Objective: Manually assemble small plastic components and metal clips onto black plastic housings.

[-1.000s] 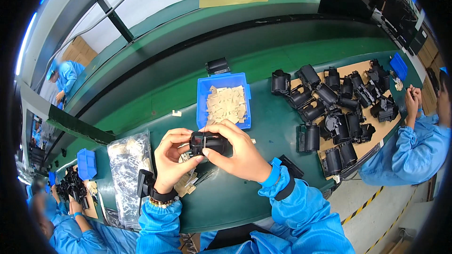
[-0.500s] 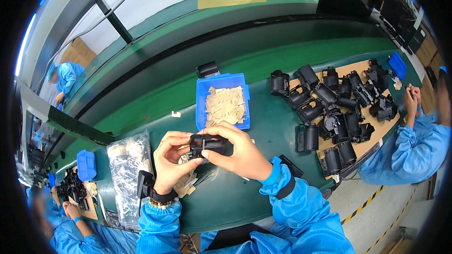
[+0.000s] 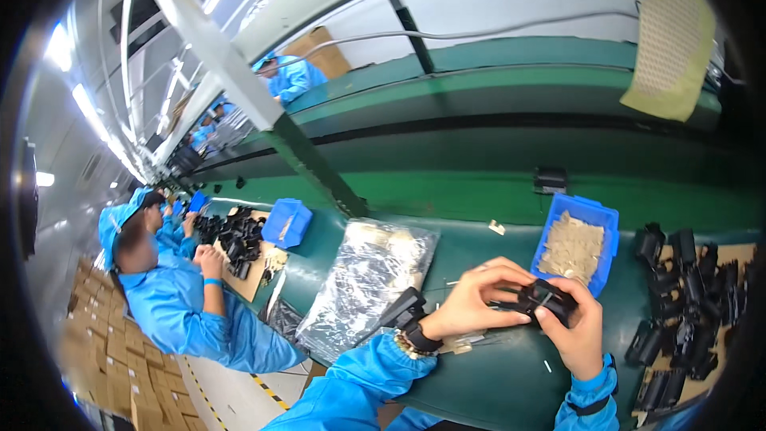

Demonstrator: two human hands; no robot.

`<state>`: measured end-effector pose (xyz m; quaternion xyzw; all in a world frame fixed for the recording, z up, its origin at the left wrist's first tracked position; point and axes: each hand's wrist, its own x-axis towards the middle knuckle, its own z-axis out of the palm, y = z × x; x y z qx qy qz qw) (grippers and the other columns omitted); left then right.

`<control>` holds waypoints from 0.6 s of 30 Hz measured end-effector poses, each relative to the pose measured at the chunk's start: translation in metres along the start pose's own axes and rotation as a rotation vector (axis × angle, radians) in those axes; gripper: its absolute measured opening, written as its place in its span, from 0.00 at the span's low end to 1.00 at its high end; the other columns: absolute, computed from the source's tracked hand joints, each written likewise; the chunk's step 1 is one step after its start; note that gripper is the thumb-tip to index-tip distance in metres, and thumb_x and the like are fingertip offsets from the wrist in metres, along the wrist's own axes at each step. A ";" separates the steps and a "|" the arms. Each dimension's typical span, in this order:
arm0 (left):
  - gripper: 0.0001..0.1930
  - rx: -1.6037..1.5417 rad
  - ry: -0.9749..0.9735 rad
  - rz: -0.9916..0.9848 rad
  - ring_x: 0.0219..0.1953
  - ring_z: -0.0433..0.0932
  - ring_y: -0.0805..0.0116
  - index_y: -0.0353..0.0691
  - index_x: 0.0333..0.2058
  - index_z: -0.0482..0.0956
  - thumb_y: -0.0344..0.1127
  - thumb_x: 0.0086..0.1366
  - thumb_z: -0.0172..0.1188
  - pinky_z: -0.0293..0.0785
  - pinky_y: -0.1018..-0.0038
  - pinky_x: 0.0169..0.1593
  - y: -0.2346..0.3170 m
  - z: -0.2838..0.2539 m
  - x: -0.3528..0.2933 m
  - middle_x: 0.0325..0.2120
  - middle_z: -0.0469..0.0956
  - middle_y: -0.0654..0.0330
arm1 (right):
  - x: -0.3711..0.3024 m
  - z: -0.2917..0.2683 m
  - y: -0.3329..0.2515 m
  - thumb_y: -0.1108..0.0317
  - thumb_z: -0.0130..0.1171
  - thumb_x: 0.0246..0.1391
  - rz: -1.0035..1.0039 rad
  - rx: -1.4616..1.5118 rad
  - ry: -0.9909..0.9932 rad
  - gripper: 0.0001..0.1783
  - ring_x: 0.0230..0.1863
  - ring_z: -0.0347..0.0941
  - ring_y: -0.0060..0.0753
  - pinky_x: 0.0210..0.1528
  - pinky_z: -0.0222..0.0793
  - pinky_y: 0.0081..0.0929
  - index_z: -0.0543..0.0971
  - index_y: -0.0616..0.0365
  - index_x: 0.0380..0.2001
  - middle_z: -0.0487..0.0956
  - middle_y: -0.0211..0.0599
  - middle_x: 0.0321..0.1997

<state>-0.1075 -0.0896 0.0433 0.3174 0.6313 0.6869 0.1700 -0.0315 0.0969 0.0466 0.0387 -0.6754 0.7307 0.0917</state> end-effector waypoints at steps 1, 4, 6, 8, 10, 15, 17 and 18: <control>0.26 0.004 -0.011 -0.056 0.54 0.74 0.61 0.33 0.51 0.75 0.20 0.52 0.69 0.78 0.67 0.56 0.005 -0.001 -0.001 0.51 0.68 0.55 | 0.000 0.004 0.000 0.79 0.61 0.49 0.020 0.033 0.014 0.21 0.45 0.72 0.26 0.51 0.67 0.24 0.73 0.66 0.48 0.75 0.35 0.41; 0.25 0.017 -0.030 -0.048 0.56 0.72 0.62 0.33 0.52 0.73 0.19 0.54 0.66 0.77 0.66 0.57 0.009 -0.006 -0.004 0.53 0.66 0.55 | 0.000 0.014 -0.004 0.79 0.60 0.50 0.062 0.004 -0.014 0.23 0.45 0.71 0.26 0.53 0.67 0.24 0.70 0.64 0.51 0.73 0.32 0.40; 0.25 0.058 -0.064 0.026 0.56 0.72 0.62 0.33 0.52 0.73 0.18 0.54 0.65 0.77 0.65 0.58 0.007 -0.008 0.000 0.53 0.66 0.55 | 0.001 0.013 -0.001 0.79 0.60 0.50 0.005 0.002 0.026 0.24 0.47 0.70 0.26 0.54 0.66 0.24 0.69 0.64 0.53 0.72 0.32 0.40; 0.25 0.158 0.005 0.086 0.57 0.71 0.62 0.34 0.51 0.74 0.18 0.54 0.66 0.78 0.66 0.56 0.010 -0.017 0.010 0.53 0.67 0.56 | 0.000 0.014 0.002 0.78 0.58 0.54 -0.144 -0.070 0.184 0.25 0.52 0.67 0.28 0.56 0.64 0.24 0.68 0.63 0.55 0.70 0.36 0.47; 0.25 0.280 0.123 0.193 0.55 0.72 0.64 0.36 0.51 0.74 0.20 0.54 0.67 0.79 0.70 0.52 0.009 -0.038 0.025 0.52 0.70 0.56 | 0.001 0.010 0.001 0.76 0.57 0.55 -0.197 -0.166 0.264 0.24 0.53 0.67 0.28 0.57 0.64 0.25 0.68 0.62 0.56 0.70 0.38 0.49; 0.25 0.485 0.740 0.192 0.45 0.79 0.64 0.36 0.50 0.75 0.27 0.52 0.70 0.78 0.70 0.47 -0.019 -0.144 0.060 0.47 0.76 0.55 | 0.001 0.010 0.000 0.74 0.55 0.59 -0.164 -0.045 0.310 0.17 0.49 0.69 0.25 0.48 0.68 0.23 0.71 0.61 0.52 0.72 0.36 0.47; 0.24 0.676 0.889 0.103 0.47 0.80 0.63 0.34 0.50 0.75 0.27 0.53 0.70 0.77 0.70 0.49 -0.039 -0.187 0.069 0.47 0.78 0.52 | 0.002 0.012 0.001 0.75 0.56 0.58 -0.149 -0.052 0.313 0.15 0.45 0.71 0.23 0.44 0.68 0.21 0.72 0.61 0.49 0.73 0.33 0.43; 0.24 0.708 0.915 0.056 0.47 0.80 0.62 0.34 0.50 0.75 0.29 0.53 0.70 0.77 0.70 0.49 -0.049 -0.195 0.078 0.46 0.79 0.52 | 0.003 0.008 0.005 0.76 0.56 0.57 -0.148 -0.066 0.329 0.13 0.43 0.72 0.22 0.42 0.69 0.20 0.73 0.61 0.47 0.74 0.33 0.41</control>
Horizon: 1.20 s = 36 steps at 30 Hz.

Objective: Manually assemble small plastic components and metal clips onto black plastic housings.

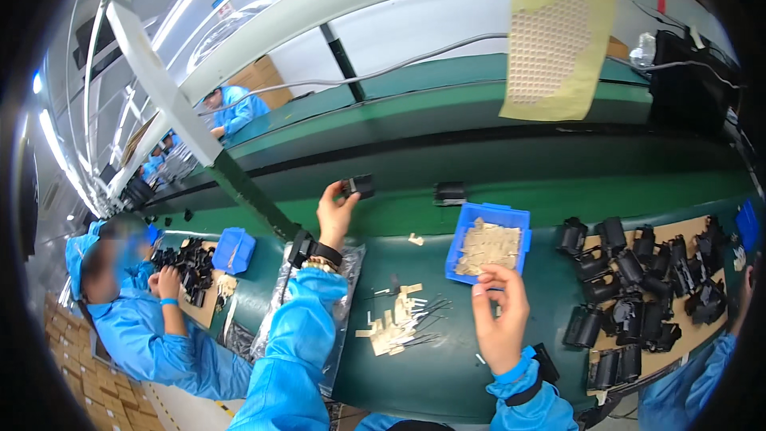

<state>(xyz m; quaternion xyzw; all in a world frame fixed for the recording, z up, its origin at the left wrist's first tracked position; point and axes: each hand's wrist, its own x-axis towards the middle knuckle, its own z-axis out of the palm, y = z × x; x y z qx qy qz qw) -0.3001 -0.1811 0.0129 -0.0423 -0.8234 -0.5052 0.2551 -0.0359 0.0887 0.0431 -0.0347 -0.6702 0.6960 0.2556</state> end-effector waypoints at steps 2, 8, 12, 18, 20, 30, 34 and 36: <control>0.25 0.126 -0.006 -0.039 0.48 0.80 0.62 0.35 0.50 0.76 0.31 0.53 0.71 0.75 0.69 0.51 -0.026 0.007 0.013 0.44 0.81 0.52 | -0.003 -0.004 -0.006 0.77 0.56 0.56 -0.034 -0.040 0.030 0.11 0.40 0.72 0.21 0.41 0.69 0.20 0.74 0.62 0.44 0.74 0.33 0.39; 0.28 0.116 -0.091 -0.199 0.50 0.79 0.59 0.33 0.53 0.75 0.36 0.53 0.71 0.72 0.69 0.55 -0.116 -0.047 0.051 0.47 0.80 0.50 | -0.004 0.004 -0.014 0.77 0.56 0.57 -0.028 0.026 0.012 0.08 0.35 0.72 0.20 0.39 0.69 0.19 0.76 0.62 0.41 0.76 0.32 0.35; 0.41 0.534 -0.099 -0.185 0.61 0.67 0.46 0.29 0.61 0.62 0.35 0.51 0.71 0.65 0.62 0.63 -0.066 -0.015 0.026 0.58 0.67 0.40 | -0.004 -0.003 -0.006 0.76 0.55 0.58 -0.016 -0.024 0.030 0.07 0.35 0.72 0.19 0.38 0.69 0.19 0.75 0.63 0.40 0.76 0.32 0.35; 0.27 0.073 -0.237 0.442 0.56 0.68 0.45 0.37 0.52 0.71 0.16 0.50 0.57 0.67 0.61 0.59 0.101 0.002 -0.058 0.52 0.67 0.45 | -0.007 0.002 -0.013 0.79 0.54 0.56 -0.088 -0.149 0.024 0.06 0.33 0.72 0.21 0.37 0.68 0.20 0.75 0.63 0.38 0.76 0.34 0.35; 0.22 0.059 -0.252 0.621 0.47 0.76 0.56 0.42 0.49 0.76 0.17 0.55 0.58 0.77 0.68 0.44 0.129 -0.001 -0.095 0.49 0.70 0.50 | -0.009 0.005 -0.012 0.79 0.54 0.55 -0.090 -0.157 0.010 0.06 0.33 0.72 0.22 0.37 0.68 0.20 0.75 0.63 0.38 0.76 0.35 0.35; 0.11 -0.579 -0.615 0.054 0.43 0.77 0.74 0.35 0.45 0.78 0.24 0.63 0.60 0.77 0.80 0.32 0.158 -0.011 -0.193 0.45 0.75 0.59 | -0.017 0.017 -0.003 0.74 0.59 0.57 -0.231 -0.282 -0.217 0.09 0.32 0.79 0.34 0.33 0.74 0.28 0.77 0.66 0.40 0.80 0.43 0.34; 0.14 -0.813 -0.694 -0.314 0.41 0.77 0.76 0.36 0.48 0.74 0.26 0.63 0.63 0.73 0.84 0.30 0.154 -0.024 -0.197 0.43 0.75 0.61 | -0.020 0.014 -0.001 0.75 0.58 0.57 -0.396 -0.363 -0.266 0.06 0.29 0.78 0.40 0.32 0.73 0.30 0.78 0.63 0.38 0.80 0.43 0.31; 0.15 -0.822 -0.692 -0.356 0.40 0.77 0.77 0.36 0.47 0.74 0.26 0.63 0.63 0.72 0.84 0.30 0.152 -0.030 -0.203 0.41 0.74 0.62 | -0.023 0.014 -0.002 0.75 0.58 0.56 -0.391 -0.365 -0.284 0.05 0.29 0.78 0.40 0.32 0.73 0.31 0.79 0.63 0.37 0.80 0.42 0.31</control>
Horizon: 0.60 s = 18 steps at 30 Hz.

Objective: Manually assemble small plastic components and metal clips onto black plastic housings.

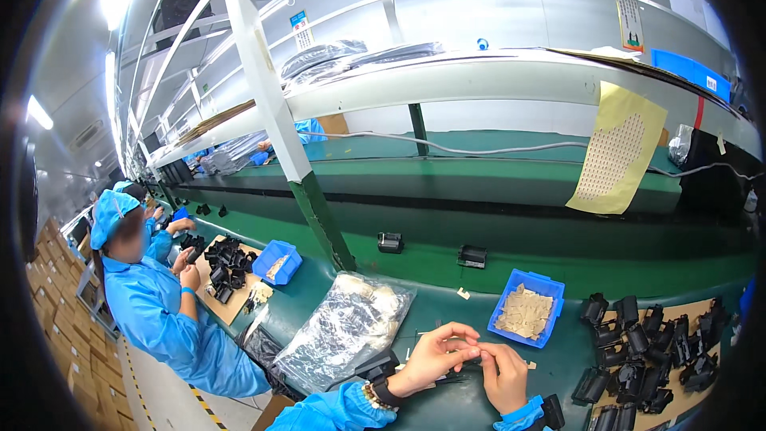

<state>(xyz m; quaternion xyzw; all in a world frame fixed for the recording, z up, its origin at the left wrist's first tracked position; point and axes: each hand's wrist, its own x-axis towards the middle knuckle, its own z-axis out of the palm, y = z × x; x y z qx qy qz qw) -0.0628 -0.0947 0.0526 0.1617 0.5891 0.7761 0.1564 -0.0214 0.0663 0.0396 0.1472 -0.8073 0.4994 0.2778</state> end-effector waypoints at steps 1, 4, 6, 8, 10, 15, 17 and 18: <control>0.15 -0.024 0.012 -0.040 0.39 0.77 0.78 0.36 0.47 0.74 0.26 0.62 0.64 0.71 0.85 0.29 -0.002 0.000 -0.004 0.40 0.74 0.62 | -0.001 0.000 -0.001 0.76 0.58 0.56 0.011 0.002 -0.018 0.05 0.28 0.78 0.40 0.31 0.72 0.31 0.79 0.62 0.36 0.80 0.42 0.30; 0.15 -0.082 0.073 -0.056 0.38 0.77 0.79 0.36 0.46 0.73 0.26 0.62 0.64 0.70 0.86 0.28 -0.002 0.005 -0.016 0.38 0.74 0.63 | -0.007 -0.001 -0.007 0.76 0.58 0.56 0.026 0.029 -0.025 0.05 0.29 0.79 0.39 0.32 0.73 0.30 0.80 0.62 0.36 0.81 0.42 0.30; 0.15 -0.158 0.128 -0.030 0.38 0.78 0.79 0.37 0.46 0.74 0.25 0.61 0.65 0.69 0.86 0.28 -0.005 0.010 -0.022 0.38 0.74 0.62 | -0.006 -0.002 -0.019 0.76 0.59 0.56 0.061 0.060 -0.019 0.06 0.30 0.79 0.38 0.33 0.74 0.29 0.81 0.62 0.37 0.81 0.42 0.31; 0.15 -0.194 0.165 0.004 0.32 0.76 0.80 0.37 0.45 0.74 0.23 0.60 0.65 0.68 0.86 0.26 0.005 0.018 -0.029 0.38 0.75 0.62 | -0.012 -0.003 -0.026 0.77 0.59 0.55 0.099 0.121 0.015 0.07 0.32 0.81 0.36 0.35 0.75 0.27 0.81 0.62 0.38 0.82 0.43 0.33; 0.15 -0.210 0.164 0.040 0.28 0.74 0.81 0.37 0.44 0.74 0.22 0.59 0.65 0.66 0.87 0.23 0.014 0.023 -0.035 0.37 0.75 0.62 | -0.010 -0.008 -0.043 0.78 0.59 0.54 0.035 0.100 0.067 0.08 0.33 0.81 0.37 0.34 0.75 0.28 0.81 0.61 0.39 0.82 0.42 0.33; 0.14 -0.128 0.130 0.124 0.22 0.69 0.85 0.37 0.42 0.73 0.23 0.59 0.66 0.60 0.90 0.19 0.041 0.056 -0.054 0.34 0.75 0.62 | -0.025 -0.032 -0.069 0.76 0.61 0.53 -0.054 0.115 0.156 0.11 0.35 0.80 0.43 0.38 0.75 0.32 0.80 0.59 0.41 0.82 0.41 0.35; 0.16 -0.115 0.135 0.119 0.28 0.75 0.80 0.36 0.41 0.71 0.18 0.56 0.65 0.63 0.90 0.17 0.034 0.065 -0.064 0.37 0.74 0.59 | -0.043 -0.044 -0.073 0.76 0.59 0.54 -0.095 0.114 0.182 0.13 0.37 0.79 0.43 0.37 0.75 0.34 0.79 0.61 0.44 0.81 0.41 0.37; 0.16 -0.118 0.119 0.108 0.28 0.75 0.80 0.36 0.41 0.71 0.18 0.56 0.65 0.63 0.90 0.17 0.031 0.073 -0.071 0.37 0.73 0.59 | -0.054 -0.050 -0.076 0.76 0.59 0.54 -0.072 0.124 0.201 0.12 0.37 0.79 0.43 0.37 0.75 0.34 0.78 0.62 0.43 0.81 0.41 0.38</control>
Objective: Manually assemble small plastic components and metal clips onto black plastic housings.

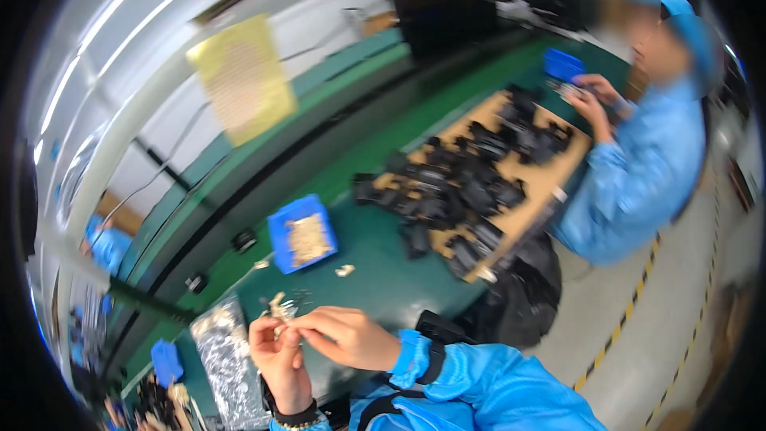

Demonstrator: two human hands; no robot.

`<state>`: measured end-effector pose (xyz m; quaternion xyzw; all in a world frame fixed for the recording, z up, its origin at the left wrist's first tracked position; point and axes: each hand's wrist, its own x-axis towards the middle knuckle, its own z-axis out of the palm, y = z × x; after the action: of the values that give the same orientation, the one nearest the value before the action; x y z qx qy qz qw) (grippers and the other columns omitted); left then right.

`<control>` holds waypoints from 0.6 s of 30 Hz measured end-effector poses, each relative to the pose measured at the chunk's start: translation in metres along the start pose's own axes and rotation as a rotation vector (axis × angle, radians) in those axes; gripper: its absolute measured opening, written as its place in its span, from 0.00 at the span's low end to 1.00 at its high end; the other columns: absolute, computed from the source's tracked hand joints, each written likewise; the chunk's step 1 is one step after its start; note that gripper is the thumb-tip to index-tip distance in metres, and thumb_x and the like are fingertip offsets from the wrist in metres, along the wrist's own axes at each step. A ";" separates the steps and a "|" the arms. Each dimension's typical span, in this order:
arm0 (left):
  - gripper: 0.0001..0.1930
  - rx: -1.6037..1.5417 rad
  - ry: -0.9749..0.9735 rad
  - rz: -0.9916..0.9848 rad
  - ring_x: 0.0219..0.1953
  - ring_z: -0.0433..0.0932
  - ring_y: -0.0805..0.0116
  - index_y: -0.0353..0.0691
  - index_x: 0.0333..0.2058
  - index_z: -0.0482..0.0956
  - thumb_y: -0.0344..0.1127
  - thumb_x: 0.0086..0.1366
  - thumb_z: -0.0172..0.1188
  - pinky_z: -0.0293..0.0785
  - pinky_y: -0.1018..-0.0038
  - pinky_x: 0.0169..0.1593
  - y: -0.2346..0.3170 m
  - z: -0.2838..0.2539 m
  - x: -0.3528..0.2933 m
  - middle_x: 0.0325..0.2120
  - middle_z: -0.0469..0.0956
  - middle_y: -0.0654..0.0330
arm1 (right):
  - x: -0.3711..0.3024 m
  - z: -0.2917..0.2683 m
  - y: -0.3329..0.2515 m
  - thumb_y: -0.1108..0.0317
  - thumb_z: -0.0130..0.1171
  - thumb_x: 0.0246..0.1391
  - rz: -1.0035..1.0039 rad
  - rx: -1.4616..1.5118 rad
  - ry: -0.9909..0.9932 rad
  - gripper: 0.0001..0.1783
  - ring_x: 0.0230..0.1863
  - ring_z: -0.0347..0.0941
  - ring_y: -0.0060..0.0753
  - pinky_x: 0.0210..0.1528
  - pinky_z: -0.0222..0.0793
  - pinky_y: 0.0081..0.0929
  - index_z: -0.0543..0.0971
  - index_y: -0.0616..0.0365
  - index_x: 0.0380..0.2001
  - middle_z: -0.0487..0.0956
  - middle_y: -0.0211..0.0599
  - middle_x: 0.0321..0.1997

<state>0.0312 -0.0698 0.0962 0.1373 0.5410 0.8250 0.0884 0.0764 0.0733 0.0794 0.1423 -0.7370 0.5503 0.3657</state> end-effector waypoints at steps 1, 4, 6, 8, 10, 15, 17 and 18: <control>0.16 -0.003 -0.009 -0.004 0.29 0.75 0.80 0.35 0.41 0.71 0.17 0.56 0.65 0.62 0.90 0.17 -0.002 0.008 -0.008 0.37 0.72 0.59 | -0.010 -0.009 -0.005 0.76 0.59 0.55 0.014 0.012 0.017 0.12 0.37 0.79 0.43 0.37 0.75 0.34 0.78 0.62 0.43 0.81 0.41 0.38; 0.16 0.094 -0.073 -0.030 0.25 0.70 0.84 0.36 0.41 0.69 0.20 0.57 0.66 0.57 0.92 0.17 -0.013 0.027 -0.030 0.36 0.71 0.62 | -0.045 -0.028 -0.017 0.77 0.59 0.55 0.032 0.006 0.094 0.11 0.36 0.79 0.43 0.36 0.74 0.34 0.78 0.63 0.42 0.81 0.41 0.36; 0.16 0.102 -0.111 -0.059 0.25 0.70 0.84 0.37 0.41 0.69 0.20 0.57 0.65 0.57 0.92 0.17 -0.018 0.034 -0.044 0.35 0.71 0.62 | -0.069 -0.037 -0.025 0.76 0.59 0.55 0.065 -0.022 0.147 0.11 0.35 0.79 0.43 0.35 0.74 0.33 0.78 0.63 0.42 0.81 0.41 0.36; 0.18 0.103 -0.234 -0.176 0.29 0.77 0.77 0.35 0.41 0.70 0.16 0.53 0.66 0.63 0.90 0.16 -0.019 0.038 -0.054 0.34 0.73 0.59 | -0.092 -0.043 -0.027 0.76 0.59 0.56 0.072 -0.049 0.182 0.12 0.34 0.79 0.42 0.35 0.75 0.31 0.78 0.63 0.44 0.81 0.42 0.37; 0.18 0.128 -0.277 -0.193 0.28 0.77 0.76 0.34 0.40 0.70 0.15 0.52 0.66 0.64 0.89 0.15 -0.021 0.042 -0.062 0.33 0.73 0.60 | -0.109 -0.048 -0.035 0.76 0.59 0.56 0.092 -0.030 0.200 0.12 0.34 0.80 0.42 0.35 0.75 0.31 0.78 0.63 0.44 0.81 0.42 0.37; 0.19 0.160 -0.358 -0.227 0.28 0.78 0.75 0.33 0.40 0.71 0.14 0.50 0.66 0.64 0.88 0.15 -0.027 0.050 -0.082 0.32 0.74 0.60 | -0.137 -0.058 -0.046 0.76 0.60 0.56 0.081 -0.033 0.257 0.15 0.30 0.80 0.39 0.31 0.76 0.32 0.79 0.61 0.47 0.82 0.43 0.34; 0.20 0.162 -0.384 -0.232 0.27 0.78 0.75 0.33 0.40 0.71 0.13 0.50 0.66 0.64 0.88 0.15 -0.029 0.054 -0.087 0.32 0.74 0.59 | -0.146 -0.063 -0.047 0.76 0.59 0.56 0.099 -0.080 0.244 0.15 0.30 0.80 0.39 0.31 0.76 0.31 0.79 0.62 0.48 0.82 0.43 0.34; 0.19 0.175 -0.390 -0.228 0.27 0.78 0.75 0.33 0.40 0.71 0.13 0.50 0.66 0.64 0.88 0.15 -0.030 0.056 -0.089 0.32 0.75 0.59 | -0.148 -0.066 -0.050 0.76 0.59 0.56 0.090 -0.086 0.240 0.15 0.30 0.80 0.39 0.31 0.76 0.31 0.79 0.62 0.48 0.82 0.43 0.34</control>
<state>0.1330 -0.0356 0.0785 0.2393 0.5952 0.7175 0.2713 0.2342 0.0874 0.0203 0.0264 -0.7166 0.5473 0.4316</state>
